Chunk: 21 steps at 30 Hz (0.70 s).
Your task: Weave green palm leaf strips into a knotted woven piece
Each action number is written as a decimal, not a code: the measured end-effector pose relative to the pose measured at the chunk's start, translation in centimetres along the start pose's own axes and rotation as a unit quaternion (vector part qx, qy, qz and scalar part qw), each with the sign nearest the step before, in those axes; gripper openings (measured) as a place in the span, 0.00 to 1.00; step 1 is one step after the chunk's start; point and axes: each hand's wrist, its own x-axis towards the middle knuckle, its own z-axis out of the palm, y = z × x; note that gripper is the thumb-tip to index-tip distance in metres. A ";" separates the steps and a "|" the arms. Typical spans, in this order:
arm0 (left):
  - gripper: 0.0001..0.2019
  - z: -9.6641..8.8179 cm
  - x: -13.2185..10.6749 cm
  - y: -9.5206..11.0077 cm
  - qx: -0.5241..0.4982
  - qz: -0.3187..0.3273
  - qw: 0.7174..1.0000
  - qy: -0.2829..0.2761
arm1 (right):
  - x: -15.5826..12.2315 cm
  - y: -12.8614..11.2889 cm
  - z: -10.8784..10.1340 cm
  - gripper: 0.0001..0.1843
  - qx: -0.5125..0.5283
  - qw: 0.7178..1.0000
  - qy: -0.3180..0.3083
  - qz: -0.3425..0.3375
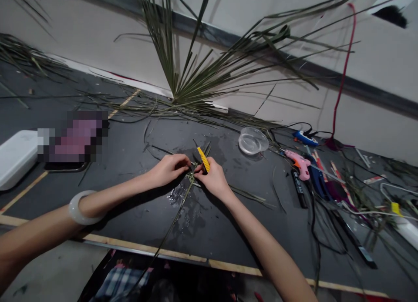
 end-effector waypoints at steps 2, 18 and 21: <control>0.06 0.1 -0.1 0.1 -0.023 -0.009 1.000 0.018 | 0.3 0.0 0.2 0.16 0.004 1.000 0.000 0.017; 0.06 1.2 -0.4 0.2 -0.041 0.054 0.995 0.079 | 1.2 -0.2 0.5 0.15 0.009 0.999 -0.023 0.028; 0.06 1.1 -0.3 0.2 -0.034 0.067 0.995 0.070 | 1.3 -0.2 0.7 0.15 -0.006 1.000 -0.005 0.021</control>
